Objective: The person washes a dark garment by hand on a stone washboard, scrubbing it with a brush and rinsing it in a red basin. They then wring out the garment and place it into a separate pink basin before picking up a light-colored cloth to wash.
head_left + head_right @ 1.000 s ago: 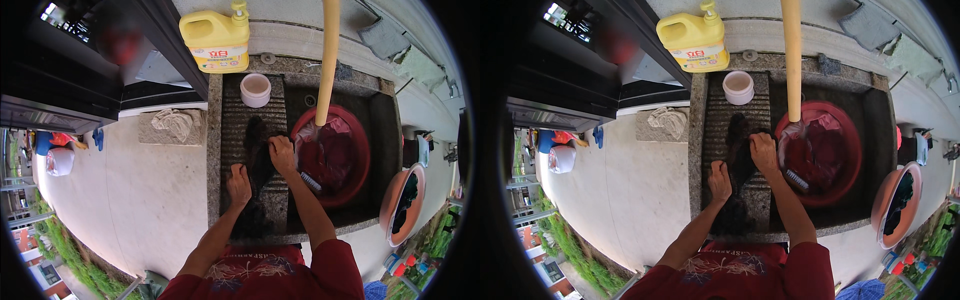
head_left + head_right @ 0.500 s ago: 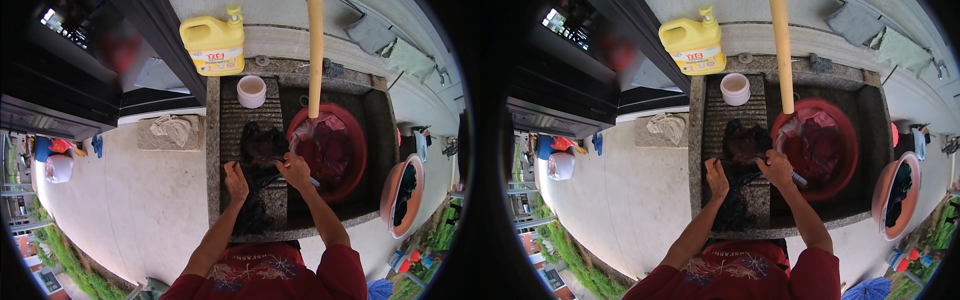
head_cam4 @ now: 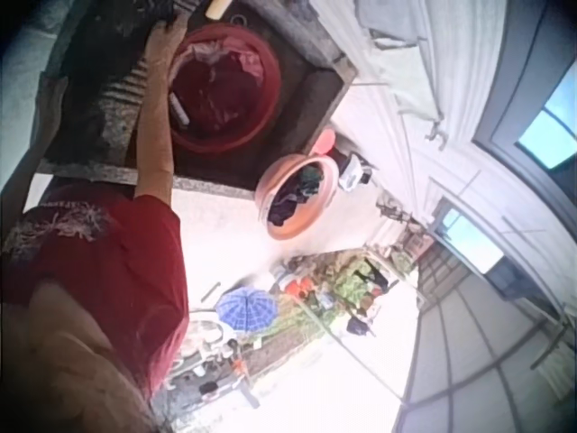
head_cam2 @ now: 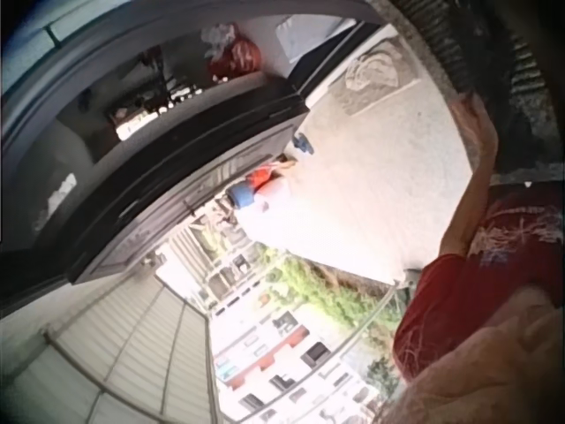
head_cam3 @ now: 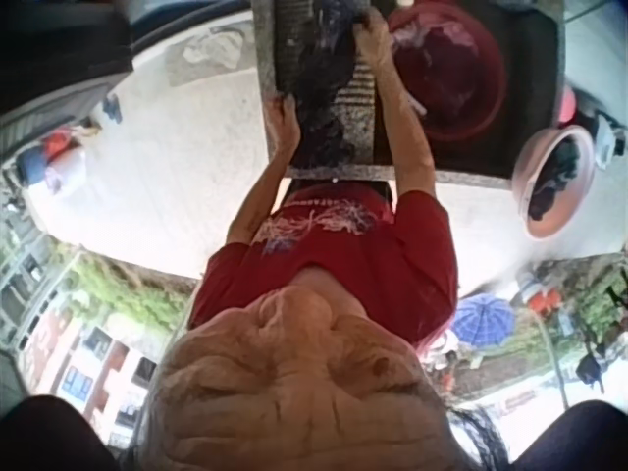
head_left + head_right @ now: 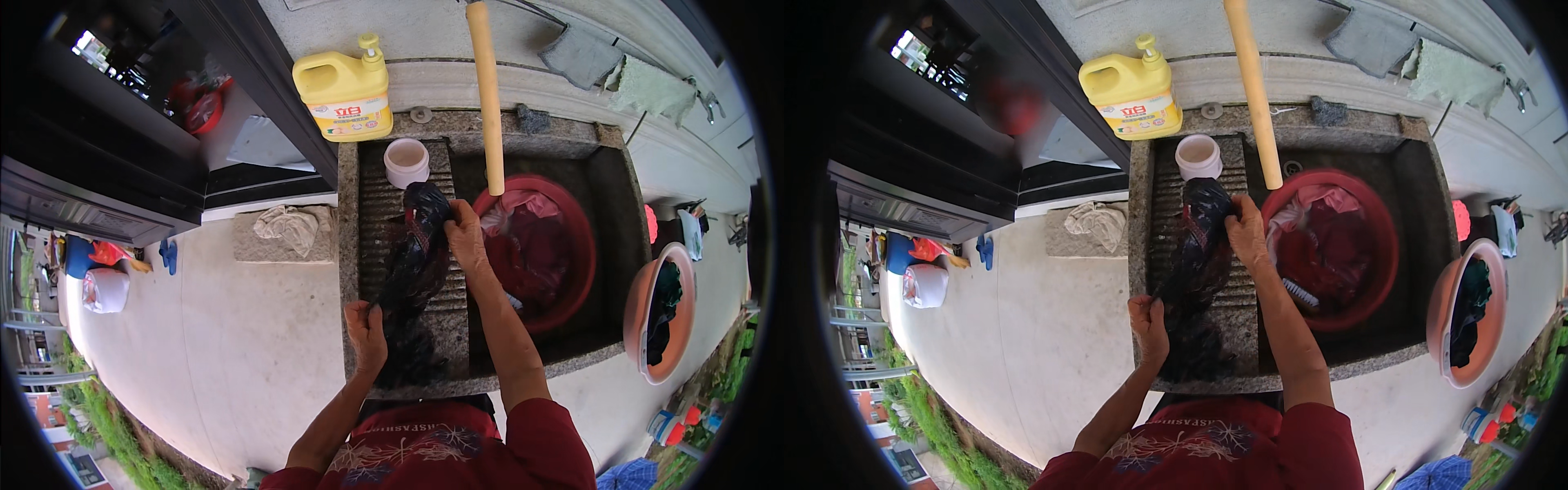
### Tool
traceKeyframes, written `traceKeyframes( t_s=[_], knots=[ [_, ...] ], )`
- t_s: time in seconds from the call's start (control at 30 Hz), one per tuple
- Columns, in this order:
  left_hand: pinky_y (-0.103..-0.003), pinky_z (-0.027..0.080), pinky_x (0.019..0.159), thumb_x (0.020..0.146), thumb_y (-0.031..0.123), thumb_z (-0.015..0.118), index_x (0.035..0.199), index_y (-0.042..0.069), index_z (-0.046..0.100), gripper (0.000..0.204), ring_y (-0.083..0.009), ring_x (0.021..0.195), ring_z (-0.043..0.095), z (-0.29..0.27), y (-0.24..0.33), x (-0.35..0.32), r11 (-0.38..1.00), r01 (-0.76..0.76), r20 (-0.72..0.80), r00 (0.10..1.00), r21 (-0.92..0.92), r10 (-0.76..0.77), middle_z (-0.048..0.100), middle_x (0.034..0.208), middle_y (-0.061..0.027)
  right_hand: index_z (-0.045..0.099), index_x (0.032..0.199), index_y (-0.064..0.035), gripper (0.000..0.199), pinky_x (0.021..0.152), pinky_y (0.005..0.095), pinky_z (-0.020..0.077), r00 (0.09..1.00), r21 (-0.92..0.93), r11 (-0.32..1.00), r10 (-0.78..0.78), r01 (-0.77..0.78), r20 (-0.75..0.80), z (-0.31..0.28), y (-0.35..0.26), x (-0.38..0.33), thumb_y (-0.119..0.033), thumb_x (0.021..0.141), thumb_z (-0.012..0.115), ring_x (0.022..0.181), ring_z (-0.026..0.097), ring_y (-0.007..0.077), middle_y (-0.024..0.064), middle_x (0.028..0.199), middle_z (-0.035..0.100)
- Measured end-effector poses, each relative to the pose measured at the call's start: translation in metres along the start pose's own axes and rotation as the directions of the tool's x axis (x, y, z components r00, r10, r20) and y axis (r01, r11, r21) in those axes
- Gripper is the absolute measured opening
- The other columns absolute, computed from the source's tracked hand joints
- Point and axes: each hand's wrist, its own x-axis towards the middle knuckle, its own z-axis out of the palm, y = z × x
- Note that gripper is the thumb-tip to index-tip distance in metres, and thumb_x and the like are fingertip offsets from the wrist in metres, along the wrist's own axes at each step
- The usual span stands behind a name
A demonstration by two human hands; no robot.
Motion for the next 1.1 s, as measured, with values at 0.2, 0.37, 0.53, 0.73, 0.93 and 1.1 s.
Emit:
traceKeyframes(
  t_s=[0.2, 0.37, 0.53, 0.73, 0.93, 1.1],
  knots=[
    [-0.036, 0.044, 0.064, 0.078, 0.015, 0.069, 0.094, 0.009, 0.061, 0.018, -0.0269, 0.077, 0.055, 0.012, -0.018, -0.002, 0.741, -0.324, 0.361, 0.925, 0.588, 0.119, 0.057, 0.089, -0.0095, 0.046, 0.127, 0.0010, 0.054, 0.091, 0.0462, 0.0415, 0.946, -0.786, 0.528, -0.144, 0.321, 0.291, 0.021, 0.005, -0.047, -0.009, 0.076, 0.058, 0.116, 0.048, 0.0341, 0.0232, 0.122, 0.049],
    [-0.042, 0.038, 0.075, 0.065, 0.005, 0.072, 0.081, 0.010, 0.057, 0.022, -0.0246, 0.086, 0.050, 0.021, -0.004, 0.003, 0.551, -0.571, 0.493, 0.816, 0.608, 0.302, 0.049, 0.092, -0.0072, 0.046, 0.131, -0.0048, 0.051, 0.100, 0.0516, 0.0312, 0.766, -0.715, 0.280, -0.166, 0.641, 0.621, 0.013, 0.002, -0.099, -0.023, 0.085, 0.059, 0.127, 0.039, 0.0302, 0.0155, 0.135, 0.042],
    [-0.042, 0.040, 0.078, 0.069, 0.016, 0.072, 0.085, 0.010, 0.053, 0.026, -0.0255, 0.089, 0.050, 0.017, -0.013, -0.001, 0.536, -0.524, 0.604, 0.796, 0.662, 0.032, 0.049, 0.090, -0.0089, 0.046, 0.132, -0.0072, 0.061, 0.103, 0.0555, 0.0228, 0.909, -0.852, 0.317, -0.119, 0.417, 0.400, 0.000, 0.024, -0.046, -0.040, 0.082, 0.062, 0.130, 0.034, 0.0304, 0.0085, 0.139, 0.040],
    [-0.042, 0.042, 0.073, 0.076, 0.036, 0.073, 0.100, 0.007, 0.049, 0.045, -0.0290, 0.084, 0.048, 0.024, -0.010, 0.015, 0.761, -0.148, 0.220, 0.975, 0.632, 0.007, 0.049, 0.087, -0.0108, 0.056, 0.122, -0.0068, 0.053, 0.099, 0.0546, 0.0224, 0.812, -0.813, 0.036, -0.092, 0.581, 0.576, 0.008, 0.008, -0.064, -0.037, 0.079, 0.064, 0.118, 0.045, 0.0266, 0.0083, 0.119, 0.056],
    [-0.045, 0.044, 0.071, 0.079, 0.024, 0.070, 0.102, 0.008, 0.046, 0.037, -0.0325, 0.087, 0.050, 0.033, -0.030, 0.037, 0.649, -0.324, 0.286, 0.943, 0.688, 0.167, 0.050, 0.092, -0.0122, 0.059, 0.108, -0.0116, 0.040, 0.096, 0.0515, 0.0242, 0.832, -0.736, 0.411, -0.121, 0.539, 0.542, 0.032, -0.061, -0.017, -0.020, 0.071, 0.071, 0.101, 0.055, 0.0190, 0.0037, 0.104, 0.061],
    [-0.045, 0.042, 0.067, 0.082, 0.018, 0.067, 0.100, 0.007, 0.045, 0.030, -0.0320, 0.086, 0.050, 0.042, -0.022, 0.038, 0.589, -0.280, 0.242, 0.959, 0.758, 0.145, 0.050, 0.092, -0.0105, 0.060, 0.104, -0.0090, 0.039, 0.093, 0.0523, 0.0251, 0.853, -0.826, 0.226, -0.216, 0.517, 0.475, 0.057, -0.028, 0.099, -0.016, 0.068, 0.072, 0.105, 0.058, 0.0207, 0.0074, 0.104, 0.064]
  ],
)
